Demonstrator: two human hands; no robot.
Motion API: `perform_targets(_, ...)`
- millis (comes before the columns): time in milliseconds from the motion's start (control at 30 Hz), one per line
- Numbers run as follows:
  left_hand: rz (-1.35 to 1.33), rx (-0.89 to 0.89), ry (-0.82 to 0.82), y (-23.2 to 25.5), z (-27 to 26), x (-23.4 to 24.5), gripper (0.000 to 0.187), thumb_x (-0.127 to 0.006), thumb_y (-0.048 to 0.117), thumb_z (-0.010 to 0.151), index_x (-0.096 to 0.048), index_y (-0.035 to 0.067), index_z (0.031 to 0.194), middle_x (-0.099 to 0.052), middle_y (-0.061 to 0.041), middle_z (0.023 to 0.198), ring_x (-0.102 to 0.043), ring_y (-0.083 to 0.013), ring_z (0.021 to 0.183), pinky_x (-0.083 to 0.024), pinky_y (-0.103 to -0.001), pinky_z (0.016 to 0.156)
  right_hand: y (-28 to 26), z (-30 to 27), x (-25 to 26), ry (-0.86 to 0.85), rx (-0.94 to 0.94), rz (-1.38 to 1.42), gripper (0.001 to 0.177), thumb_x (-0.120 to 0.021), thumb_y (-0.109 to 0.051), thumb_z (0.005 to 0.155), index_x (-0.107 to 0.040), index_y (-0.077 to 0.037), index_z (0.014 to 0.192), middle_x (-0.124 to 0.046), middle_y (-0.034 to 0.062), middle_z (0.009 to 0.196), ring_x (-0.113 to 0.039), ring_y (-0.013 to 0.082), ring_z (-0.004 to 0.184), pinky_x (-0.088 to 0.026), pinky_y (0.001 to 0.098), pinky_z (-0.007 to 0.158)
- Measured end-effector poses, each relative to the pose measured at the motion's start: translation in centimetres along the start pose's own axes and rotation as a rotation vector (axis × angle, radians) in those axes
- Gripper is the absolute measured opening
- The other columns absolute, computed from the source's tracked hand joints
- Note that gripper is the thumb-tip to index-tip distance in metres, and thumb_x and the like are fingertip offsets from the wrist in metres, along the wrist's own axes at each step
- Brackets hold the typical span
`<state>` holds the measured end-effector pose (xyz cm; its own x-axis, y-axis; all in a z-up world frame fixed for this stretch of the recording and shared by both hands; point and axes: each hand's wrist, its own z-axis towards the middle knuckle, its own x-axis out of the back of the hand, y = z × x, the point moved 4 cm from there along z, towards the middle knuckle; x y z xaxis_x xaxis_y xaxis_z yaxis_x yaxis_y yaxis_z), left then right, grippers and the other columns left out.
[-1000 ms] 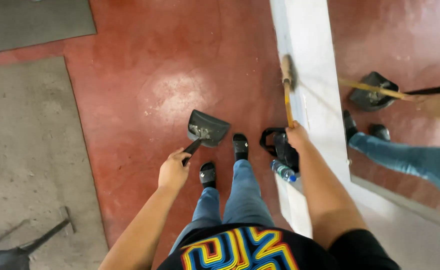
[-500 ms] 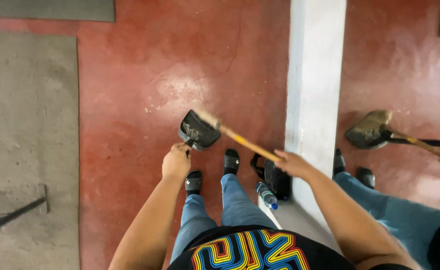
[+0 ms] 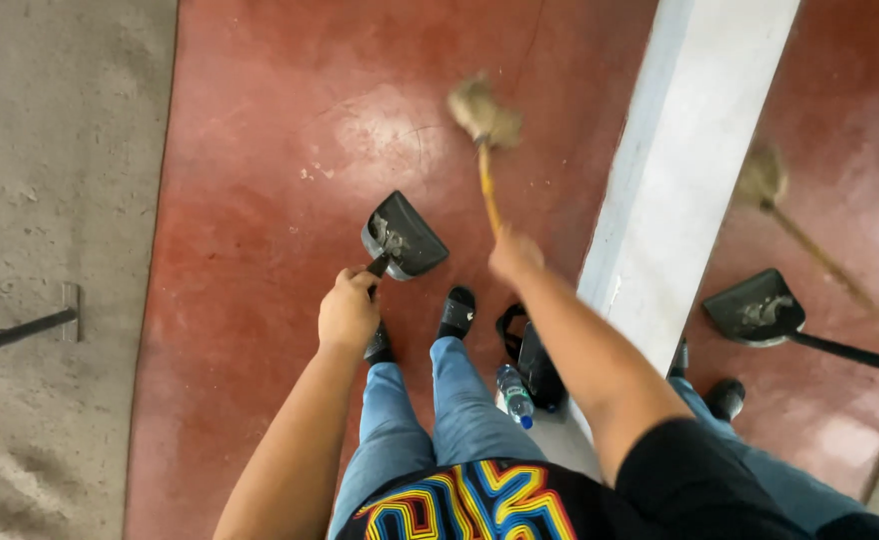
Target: Sweeping dust and debris into a dustpan on a gym floor.
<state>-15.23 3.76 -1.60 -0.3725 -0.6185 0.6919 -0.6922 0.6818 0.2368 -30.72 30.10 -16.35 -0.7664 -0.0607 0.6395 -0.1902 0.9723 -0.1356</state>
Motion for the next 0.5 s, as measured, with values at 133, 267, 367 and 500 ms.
perform_targets(133,-0.046,0.015,-0.001,-0.4,-0.4,-0.3,0.016,-0.067,0.020,0.095,-0.074,0.023,0.109,-0.057,-0.002,0.138,-0.072,-0.0378,0.105,-0.062,-0.047,0.091,1.5,-10.3,-8.4,-0.246,0.130,-0.053,0.069,-0.045,-0.029,0.093,-0.031,-0.007,0.157,-0.071,0.0291,0.115,-0.071,0.0414,0.111,-0.057,0.0531,0.094)
perform_targets(267,-0.052,0.022,-0.002,-1.4,-0.7,-0.5,0.016,-0.067,0.020,0.094,-0.073,0.023,0.108,-0.057,-0.001,0.138,-0.073,-0.0360,0.106,-0.063,-0.046,0.092,3.1,-19.5,-3.1,-0.368,0.083,0.172,0.061,-0.056,-0.032,0.098,-0.043,-0.014,0.156,-0.063,0.0260,0.137,-0.057,0.0414,0.131,-0.047,0.0504,0.113)
perform_targets(367,-0.032,-0.024,0.006,-2.1,-0.7,-0.6,0.014,-0.068,0.018,0.094,-0.073,0.021,0.107,-0.059,-0.005,0.131,-0.073,-0.0385,0.102,-0.063,-0.047,0.090,5.8,-19.1,0.1,-0.285,0.036,0.280,0.066,-0.055,-0.034,0.094,-0.042,-0.018,0.157,-0.056,0.0233,0.148,-0.051,0.0424,0.137,-0.042,0.0519,0.116)
perform_targets(500,-0.025,-0.032,0.011,-2.1,-0.5,-0.6,0.017,-0.070,0.021,0.092,-0.072,0.021,0.108,-0.058,-0.005,0.132,-0.073,-0.0386,0.103,-0.062,-0.047,0.091,7.6,-14.0,-1.2,-0.189,-0.037,0.194,0.066,-0.051,-0.039,0.096,-0.039,-0.023,0.159,-0.061,0.0217,0.143,-0.058,0.0366,0.132,-0.045,0.0493,0.114)
